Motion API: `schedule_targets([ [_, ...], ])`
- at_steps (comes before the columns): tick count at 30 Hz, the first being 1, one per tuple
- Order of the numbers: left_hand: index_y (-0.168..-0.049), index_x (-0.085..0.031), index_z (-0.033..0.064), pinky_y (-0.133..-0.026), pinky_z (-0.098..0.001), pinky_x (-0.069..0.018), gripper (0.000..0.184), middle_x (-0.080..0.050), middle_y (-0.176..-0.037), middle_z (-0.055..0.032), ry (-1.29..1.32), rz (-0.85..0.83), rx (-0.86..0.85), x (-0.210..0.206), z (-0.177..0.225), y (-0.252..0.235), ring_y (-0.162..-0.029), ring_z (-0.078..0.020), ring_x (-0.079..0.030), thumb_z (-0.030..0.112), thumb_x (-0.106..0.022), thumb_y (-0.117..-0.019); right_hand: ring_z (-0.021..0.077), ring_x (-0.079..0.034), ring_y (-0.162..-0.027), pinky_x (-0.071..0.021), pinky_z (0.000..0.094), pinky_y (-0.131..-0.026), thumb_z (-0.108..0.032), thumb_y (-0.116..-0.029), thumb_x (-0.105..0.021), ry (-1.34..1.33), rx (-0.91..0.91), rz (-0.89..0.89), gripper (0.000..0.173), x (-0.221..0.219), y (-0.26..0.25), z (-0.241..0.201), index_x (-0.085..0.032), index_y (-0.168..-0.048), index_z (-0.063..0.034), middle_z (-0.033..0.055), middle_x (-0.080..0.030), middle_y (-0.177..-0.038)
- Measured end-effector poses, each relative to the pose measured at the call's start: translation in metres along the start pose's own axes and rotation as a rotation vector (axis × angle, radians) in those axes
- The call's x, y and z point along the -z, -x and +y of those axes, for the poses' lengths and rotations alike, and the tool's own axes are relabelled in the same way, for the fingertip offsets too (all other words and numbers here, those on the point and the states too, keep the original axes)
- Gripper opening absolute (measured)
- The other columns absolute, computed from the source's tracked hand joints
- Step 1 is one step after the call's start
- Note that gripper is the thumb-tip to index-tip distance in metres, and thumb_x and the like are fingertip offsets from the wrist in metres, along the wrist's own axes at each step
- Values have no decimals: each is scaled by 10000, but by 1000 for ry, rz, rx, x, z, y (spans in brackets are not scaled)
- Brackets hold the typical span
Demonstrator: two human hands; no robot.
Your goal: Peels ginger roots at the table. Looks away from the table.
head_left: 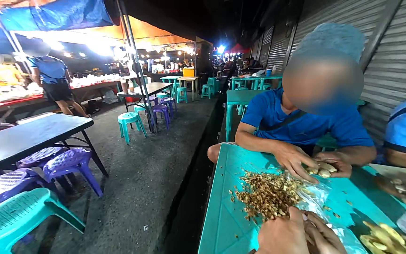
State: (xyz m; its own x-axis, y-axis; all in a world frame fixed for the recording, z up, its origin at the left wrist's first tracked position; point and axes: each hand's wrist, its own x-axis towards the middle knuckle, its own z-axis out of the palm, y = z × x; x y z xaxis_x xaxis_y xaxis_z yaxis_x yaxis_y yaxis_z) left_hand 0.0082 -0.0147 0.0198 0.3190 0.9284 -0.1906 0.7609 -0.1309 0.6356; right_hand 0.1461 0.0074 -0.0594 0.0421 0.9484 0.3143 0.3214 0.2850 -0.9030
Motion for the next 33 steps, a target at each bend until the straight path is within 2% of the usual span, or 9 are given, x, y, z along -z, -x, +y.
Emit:
schedule_targets([
  [2,-1492,-443,145,-801,-634,-574,379,-732,-1028,-226,-14,6,-1,1,1,1,-1008,-452,-722,214,-370,-1127,0,-560,-879,-492,213,-805,-103,-1018,-452,-63,-46,-3,256,2,0,0,-656,-1038,49,23,-595,-969],
  [5,-1451,-493,129,-793,-623,-579,362,-736,-1010,-217,-21,49,-35,-1,-2,0,-989,-437,-730,235,-363,-1130,-30,-521,-646,-475,204,-607,-178,-1039,-463,-141,-151,-2,207,2,-2,-1,-627,-968,-72,-110,-567,-772],
  [7,-1404,-535,111,-772,-619,-579,328,-737,-990,-218,-45,92,-65,-2,-5,-3,-968,-436,-732,181,-409,-1109,-43,-536,-633,-495,195,-616,-164,-1035,-481,-168,-137,-6,195,4,-3,-1,-640,-960,-81,-137,-581,-755],
  [13,-1467,-476,110,-783,-617,-582,372,-733,-1000,-226,-25,61,-28,-7,-1,-2,-989,-443,-729,199,-388,-1117,-23,-500,-598,-457,192,-587,-270,-1086,-318,-287,-203,-51,282,2,-1,-7,-558,-995,-152,-140,-510,-690],
  [20,-1422,-520,128,-788,-627,-578,343,-734,-1022,-207,-20,34,-94,-2,-8,-6,-989,-428,-728,157,-460,-1085,-18,-474,-492,-429,181,-482,-173,-1071,-421,-220,-287,-1,310,6,-1,-24,-609,-825,-154,-132,-538,-605],
  [24,-1459,-471,112,-800,-611,-582,368,-726,-1026,-219,-6,16,-91,-5,-6,-9,-993,-427,-725,234,-396,-1120,-6,-466,-488,-419,188,-477,-255,-1096,-356,-289,-269,-49,324,9,-2,-6,-599,-909,-153,-123,-525,-605],
  [27,-1477,-434,82,-824,-611,-581,406,-722,-1045,-226,11,-15,-97,-8,-6,-10,-1011,-430,-723,252,-454,-1108,-27,-447,-457,-395,164,-447,-220,-1092,-366,-328,-277,-63,351,8,-1,-10,-575,-811,-201,-140,-527,-574],
  [30,-1460,-458,93,-835,-616,-581,436,-724,-1058,-210,11,-24,-89,-3,-7,-10,-1005,-420,-724,189,-575,-1050,13,-479,-460,-423,200,-440,-222,-1067,-441,-183,-318,-75,345,13,-4,-13,-620,-782,-147,-89,-555,-591],
  [33,-1433,-507,129,-830,-601,-586,368,-731,-1040,-190,-53,42,-26,2,-9,-11,-989,-404,-730,281,-478,-1099,69,-511,-486,-425,230,-432,-243,-1039,-530,-143,-341,-33,320,16,-6,-10,-702,-833,-68,-11,-626,-677],
])
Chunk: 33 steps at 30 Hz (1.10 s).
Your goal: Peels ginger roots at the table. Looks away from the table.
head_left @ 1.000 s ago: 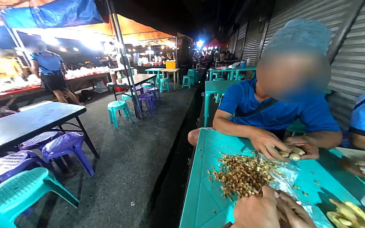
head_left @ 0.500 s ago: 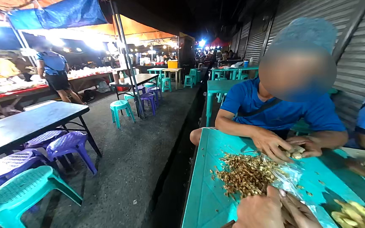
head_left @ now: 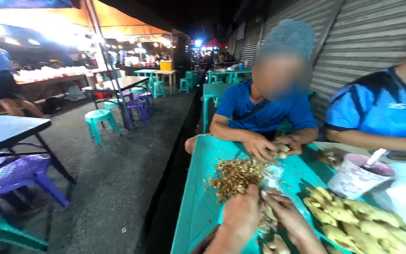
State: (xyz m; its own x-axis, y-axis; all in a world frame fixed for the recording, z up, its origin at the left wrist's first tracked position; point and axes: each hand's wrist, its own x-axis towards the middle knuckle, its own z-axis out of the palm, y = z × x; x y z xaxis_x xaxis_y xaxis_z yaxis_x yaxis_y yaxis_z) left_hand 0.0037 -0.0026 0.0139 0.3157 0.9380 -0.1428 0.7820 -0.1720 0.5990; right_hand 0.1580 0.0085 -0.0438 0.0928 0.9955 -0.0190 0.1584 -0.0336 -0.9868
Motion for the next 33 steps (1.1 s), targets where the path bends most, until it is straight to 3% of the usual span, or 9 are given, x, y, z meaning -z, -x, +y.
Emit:
schedule_targets([
  [2,-1466,-490,121,-875,-593,-576,384,-722,-1073,-205,34,9,31,4,-2,-2,-1026,-402,-720,269,-414,-1121,65,-528,-486,-428,212,-425,-292,-1084,-400,-97,-34,14,417,1,1,-6,-677,-865,-69,4,-665,-724],
  [5,-1505,-441,90,-958,-560,-556,425,-698,-1171,-224,98,-27,34,7,-7,-5,-1102,-384,-699,161,-445,-1085,108,-590,-571,-442,217,-449,-426,-1113,-114,-445,-177,-33,635,5,2,-17,-637,-1079,-67,74,-707,-909],
  [9,-1515,-439,56,-1014,-535,-532,438,-619,-1322,-246,67,-96,29,14,-12,-6,-1183,-382,-657,93,-417,-1079,217,-684,-750,-551,306,-569,-332,-1086,-119,-871,-176,-85,599,12,-1,-14,-609,-1252,-29,174,-698,-1103],
  [14,-1560,-450,275,-933,-595,-533,443,-723,-1117,-166,8,-87,-40,7,-26,-13,-1038,-359,-704,324,-326,-1137,241,-693,-752,-570,310,-583,-438,-1076,-143,-1093,-210,-19,619,12,-3,-17,-574,-1211,-14,211,-687,-1060],
  [20,-1529,-475,219,-890,-595,-560,418,-723,-1100,-192,-36,-38,-46,2,-10,-2,-1027,-392,-715,269,-342,-1136,144,-628,-561,-530,257,-474,-547,-1076,-234,-1096,-288,41,612,10,-3,-17,-608,-1082,-63,117,-686,-836],
  [25,-1517,-514,206,-764,-566,-588,420,-738,-933,-184,-132,147,-130,-9,-2,4,-873,-399,-739,212,-413,-1109,67,-497,-425,-446,187,-389,-355,-1106,-319,-1009,-320,18,434,4,-4,-12,-588,-943,-56,39,-574,-649],
  [28,-1609,-386,217,-776,-542,-594,489,-735,-905,-171,-147,141,-126,-12,-1,4,-857,-382,-739,282,-404,-1125,65,-452,-398,-379,189,-354,-260,-1099,-317,-947,-363,98,369,-2,-2,-17,-618,-1020,-61,50,-571,-635],
  [30,-1641,-308,203,-804,-547,-589,526,-732,-911,-177,-140,84,-111,-10,2,4,-884,-388,-735,285,-391,-1129,59,-424,-406,-348,188,-351,-213,-1097,-305,-900,-314,77,395,-4,0,-16,-650,-1207,-54,62,-589,-692],
  [33,-1656,-260,202,-827,-551,-585,544,-734,-922,-175,-151,47,-90,-9,4,4,-909,-389,-735,295,-378,-1133,65,-433,-402,-359,196,-352,-351,-1117,-223,-803,-286,40,511,-5,3,-20,-648,-1151,-69,42,-575,-652],
])
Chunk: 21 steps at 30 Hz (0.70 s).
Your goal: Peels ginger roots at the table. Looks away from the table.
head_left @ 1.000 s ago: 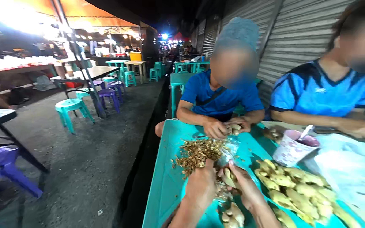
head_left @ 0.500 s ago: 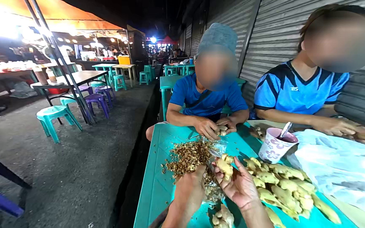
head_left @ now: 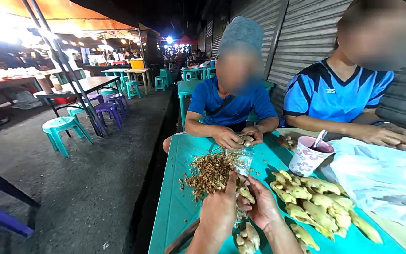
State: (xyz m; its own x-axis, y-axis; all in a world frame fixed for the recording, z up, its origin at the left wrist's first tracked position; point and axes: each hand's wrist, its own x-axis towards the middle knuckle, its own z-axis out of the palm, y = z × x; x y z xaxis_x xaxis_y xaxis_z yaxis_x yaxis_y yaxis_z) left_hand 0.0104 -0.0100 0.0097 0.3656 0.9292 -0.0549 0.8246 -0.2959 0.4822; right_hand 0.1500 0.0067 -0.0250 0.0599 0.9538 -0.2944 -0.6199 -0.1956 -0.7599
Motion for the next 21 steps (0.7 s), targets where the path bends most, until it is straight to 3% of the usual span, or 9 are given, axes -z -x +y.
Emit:
schedule_targets([
  [3,-1650,-279,187,-809,-536,-591,534,-734,-918,-173,-36,27,9,0,-1,-1,-895,-384,-738,281,-372,-1132,60,-463,-425,-398,190,-379,-400,-1086,-130,37,32,-133,613,6,2,-1,-635,-1190,-69,30,-581,-667],
  [6,-1646,-291,184,-813,-536,-588,529,-732,-917,-179,-44,23,24,2,-2,-2,-905,-384,-738,307,-366,-1137,41,-483,-429,-408,172,-395,-275,-1030,-302,56,23,-147,373,6,4,0,-629,-985,-102,6,-569,-614],
  [8,-1651,-269,179,-850,-548,-582,535,-734,-960,-187,-17,-17,31,5,-2,-2,-948,-388,-735,309,-355,-1139,28,-472,-440,-393,161,-406,-237,-1011,-370,79,-20,-150,292,5,6,0,-626,-937,-116,-7,-562,-615],
  [12,-1657,-240,170,-874,-562,-579,546,-736,-999,-184,8,-54,40,7,-1,-2,-980,-389,-731,313,-344,-1140,1,-412,-430,-349,144,-387,-199,-1015,-396,153,-17,-207,252,5,3,3,-614,-1102,-105,-22,-545,-650],
  [15,-1630,-320,206,-843,-573,-584,507,-740,-1023,-183,-43,-48,64,4,-2,-5,-982,-397,-734,282,-370,-1132,-3,-338,-408,-294,144,-359,-201,-1086,-407,321,50,-187,247,6,0,7,-622,-1133,-87,-12,-562,-699],
  [18,-1561,-439,229,-797,-589,-583,457,-739,-1037,-183,-70,-31,57,0,-4,-8,-973,-408,-733,203,-407,-1106,2,-302,-388,-266,150,-344,-234,-1101,-402,416,63,-139,290,9,-5,9,-624,-978,-95,-20,-544,-668],
  [21,-1557,-453,256,-776,-602,-580,480,-738,-1075,-184,-94,-50,42,-1,-5,-11,-985,-418,-727,156,-422,-1089,13,-280,-372,-255,163,-339,-302,-1115,-385,488,11,-68,389,9,-5,8,-583,-849,-99,-28,-486,-588],
])
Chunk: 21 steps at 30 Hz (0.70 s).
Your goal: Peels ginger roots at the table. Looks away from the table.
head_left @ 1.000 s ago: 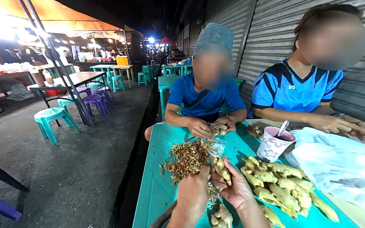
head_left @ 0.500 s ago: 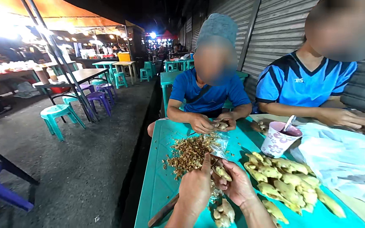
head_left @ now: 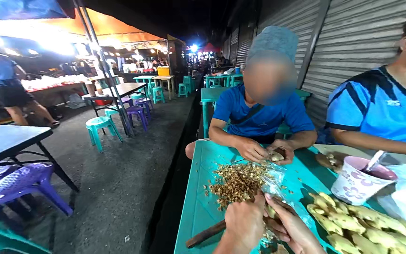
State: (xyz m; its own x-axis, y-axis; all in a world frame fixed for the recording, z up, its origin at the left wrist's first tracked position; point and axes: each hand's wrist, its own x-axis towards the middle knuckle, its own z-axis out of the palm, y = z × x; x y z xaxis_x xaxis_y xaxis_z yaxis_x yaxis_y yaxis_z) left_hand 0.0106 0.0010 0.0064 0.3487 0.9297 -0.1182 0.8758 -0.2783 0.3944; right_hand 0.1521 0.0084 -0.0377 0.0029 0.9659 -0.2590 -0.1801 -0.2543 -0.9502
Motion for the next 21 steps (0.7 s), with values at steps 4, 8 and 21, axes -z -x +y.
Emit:
schedule_targets([
  [4,-1479,-540,248,-720,-594,-584,487,-733,-1136,-168,-20,68,-32,-7,1,-1,-941,-406,-735,61,-477,-1034,10,-292,-374,-245,158,-339,-335,-1118,-375,100,-66,0,395,9,4,-7,-581,-870,-107,-18,-524,-610],
  [8,-1426,-586,231,-737,-590,-589,443,-731,-1155,-163,3,129,-28,-9,0,-2,-948,-400,-737,60,-488,-1029,12,-299,-377,-248,160,-343,-376,-1114,-368,83,-61,-24,426,10,4,-6,-588,-868,-105,-15,-532,-615],
  [21,-1657,-246,187,-896,-575,-568,561,-738,-1047,-183,141,-21,-4,8,3,9,-1001,-392,-726,300,-391,-1127,9,-435,-382,-354,148,-341,-346,-949,-444,-664,-69,-270,338,0,7,-1,-680,-938,-105,3,-583,-613],
])
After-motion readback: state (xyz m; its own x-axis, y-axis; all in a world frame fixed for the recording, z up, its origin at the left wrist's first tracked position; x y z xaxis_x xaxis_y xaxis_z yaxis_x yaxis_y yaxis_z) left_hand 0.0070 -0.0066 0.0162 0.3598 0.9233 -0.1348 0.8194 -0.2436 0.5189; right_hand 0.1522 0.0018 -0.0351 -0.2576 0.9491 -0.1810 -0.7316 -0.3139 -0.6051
